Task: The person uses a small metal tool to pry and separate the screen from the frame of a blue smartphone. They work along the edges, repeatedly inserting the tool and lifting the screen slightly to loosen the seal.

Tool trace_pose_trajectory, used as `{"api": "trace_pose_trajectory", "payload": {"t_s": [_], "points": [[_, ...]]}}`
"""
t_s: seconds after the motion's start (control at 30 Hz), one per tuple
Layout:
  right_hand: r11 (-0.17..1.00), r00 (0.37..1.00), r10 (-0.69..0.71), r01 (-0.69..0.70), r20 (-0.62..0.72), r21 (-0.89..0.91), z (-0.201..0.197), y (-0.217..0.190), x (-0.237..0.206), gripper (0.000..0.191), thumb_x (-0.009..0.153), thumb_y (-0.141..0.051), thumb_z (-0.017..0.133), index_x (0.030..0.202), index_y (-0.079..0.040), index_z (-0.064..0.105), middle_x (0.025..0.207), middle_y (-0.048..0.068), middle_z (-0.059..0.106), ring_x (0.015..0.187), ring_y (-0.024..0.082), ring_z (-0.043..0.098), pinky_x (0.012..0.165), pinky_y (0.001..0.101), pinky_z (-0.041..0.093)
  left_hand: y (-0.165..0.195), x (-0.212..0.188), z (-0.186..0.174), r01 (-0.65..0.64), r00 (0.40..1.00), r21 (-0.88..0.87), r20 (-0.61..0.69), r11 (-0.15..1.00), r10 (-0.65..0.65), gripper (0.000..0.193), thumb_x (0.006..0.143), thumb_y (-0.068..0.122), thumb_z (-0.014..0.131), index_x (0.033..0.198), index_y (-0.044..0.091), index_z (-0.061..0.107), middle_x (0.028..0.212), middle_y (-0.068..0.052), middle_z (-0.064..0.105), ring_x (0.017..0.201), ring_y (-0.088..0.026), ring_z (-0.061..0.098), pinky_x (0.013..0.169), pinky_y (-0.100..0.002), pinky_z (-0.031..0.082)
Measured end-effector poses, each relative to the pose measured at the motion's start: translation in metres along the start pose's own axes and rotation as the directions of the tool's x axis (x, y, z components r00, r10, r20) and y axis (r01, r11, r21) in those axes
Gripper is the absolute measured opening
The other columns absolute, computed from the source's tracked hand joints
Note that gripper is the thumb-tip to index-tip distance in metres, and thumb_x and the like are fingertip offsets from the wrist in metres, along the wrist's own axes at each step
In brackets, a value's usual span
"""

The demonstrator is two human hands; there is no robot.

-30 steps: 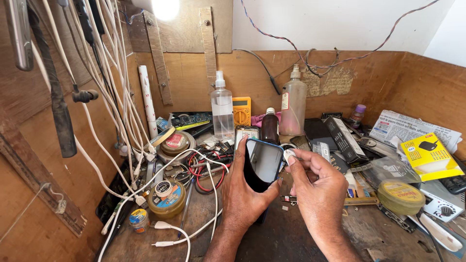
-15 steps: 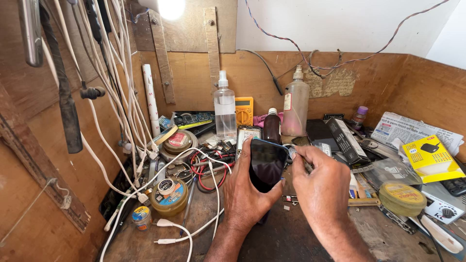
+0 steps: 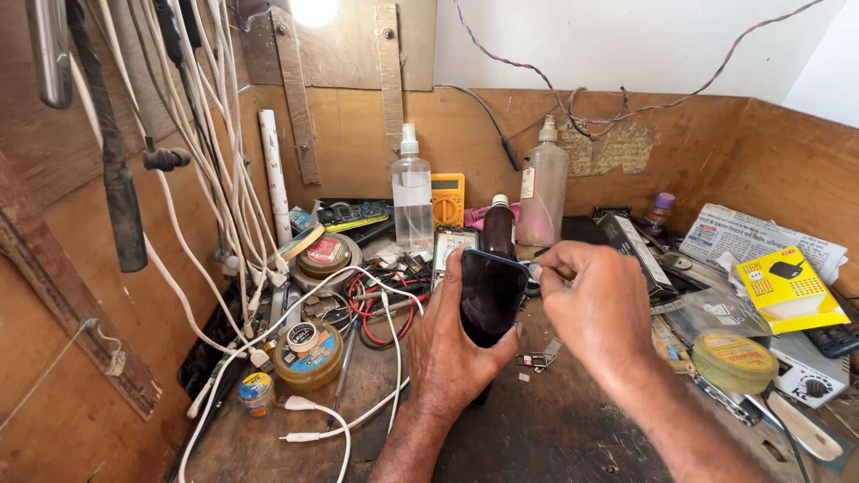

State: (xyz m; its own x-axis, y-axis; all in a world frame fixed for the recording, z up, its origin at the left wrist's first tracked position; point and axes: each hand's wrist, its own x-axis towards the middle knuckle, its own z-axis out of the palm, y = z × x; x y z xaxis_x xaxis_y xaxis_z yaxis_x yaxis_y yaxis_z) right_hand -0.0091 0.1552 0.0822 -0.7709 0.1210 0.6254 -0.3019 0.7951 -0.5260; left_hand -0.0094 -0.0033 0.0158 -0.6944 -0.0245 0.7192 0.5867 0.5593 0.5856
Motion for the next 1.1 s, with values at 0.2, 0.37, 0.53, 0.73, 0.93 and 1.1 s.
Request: {"api": "trace_pose_trajectory", "payload": {"t_s": [0.2,0.37,0.53,0.73,0.93,1.1], "points": [[0.991,0.967,0.076,-0.101,0.244,0.09,-0.006,0.018,0.026,0.01,0.082,-0.011,0.078,0.088,-0.003,0.08,0.069,0.008,0.079,0.056,0.013,0.071,0.056,0.0306,0.054,0.001,0.0,0.0,0.012,1.0,-0.008,0.009,1.0,-0.012,0.111,0.066,0.027,0.087,0.157,0.004,0.028,0.12,-0.021,0.066,0.107,-0.039,0.068,0.088,-0.047,0.055],[0.814,0.772,0.277,-0.505,0.572,0.288,-0.019,0.031,0.039,0.016,0.09,-0.012,0.077,0.095,0.003,0.078,0.072,0.014,0.073,0.044,0.016,0.047,0.04,0.0329,0.029,0.002,-0.003,-0.004,-0.068,0.997,-0.073,-0.04,0.995,0.065,0.111,0.068,0.027,0.086,0.159,0.005,0.028,0.124,-0.022,0.067,0.109,-0.041,0.069,0.09,-0.048,0.056],[0.901,0.865,0.216,-0.356,0.453,0.249,-0.025,0.035,0.026,0.017,0.088,-0.02,0.078,0.094,-0.004,0.079,0.07,0.008,0.076,0.042,0.012,0.053,0.04,0.0289,0.04,0.005,-0.001,-0.005,0.123,0.988,-0.024,0.101,0.992,-0.12,0.11,0.066,0.033,0.088,0.154,0.006,0.029,0.119,-0.023,0.067,0.107,-0.041,0.068,0.09,-0.051,0.054],[0.971,0.935,0.077,-0.148,0.346,0.185,-0.038,0.027,0.012,0.017,0.09,-0.022,0.079,0.097,-0.006,0.08,0.077,0.006,0.078,0.052,0.009,0.062,0.048,0.0262,0.047,0.005,0.0,-0.005,-0.04,0.999,-0.08,0.024,0.996,0.042,0.094,0.068,0.029,0.086,0.146,0.004,0.039,0.122,-0.02,0.064,0.11,-0.038,0.067,0.089,-0.048,0.055],[0.94,0.932,0.213,-0.277,0.293,0.198,-0.053,0.017,0.015,0.016,0.087,-0.02,0.079,0.099,-0.009,0.08,0.08,0.006,0.082,0.053,0.013,0.066,0.047,0.0276,0.051,0.005,-0.001,-0.008,-0.161,0.987,-0.073,-0.016,0.984,0.16,0.093,0.067,0.023,0.086,0.148,0.005,0.044,0.116,-0.016,0.062,0.106,-0.037,0.067,0.086,-0.047,0.055],[0.976,0.984,-0.02,-0.019,0.175,0.216,-0.04,0.019,0.007,0.019,0.083,-0.015,0.08,0.101,-0.008,0.081,0.08,0.004,0.083,0.063,0.008,0.07,0.052,0.0259,0.052,0.009,-0.001,-0.007,-0.129,0.99,-0.064,0.041,0.99,0.131,0.095,0.068,0.024,0.086,0.15,0.007,0.042,0.114,-0.014,0.063,0.101,-0.035,0.068,0.083,-0.045,0.056]]}}
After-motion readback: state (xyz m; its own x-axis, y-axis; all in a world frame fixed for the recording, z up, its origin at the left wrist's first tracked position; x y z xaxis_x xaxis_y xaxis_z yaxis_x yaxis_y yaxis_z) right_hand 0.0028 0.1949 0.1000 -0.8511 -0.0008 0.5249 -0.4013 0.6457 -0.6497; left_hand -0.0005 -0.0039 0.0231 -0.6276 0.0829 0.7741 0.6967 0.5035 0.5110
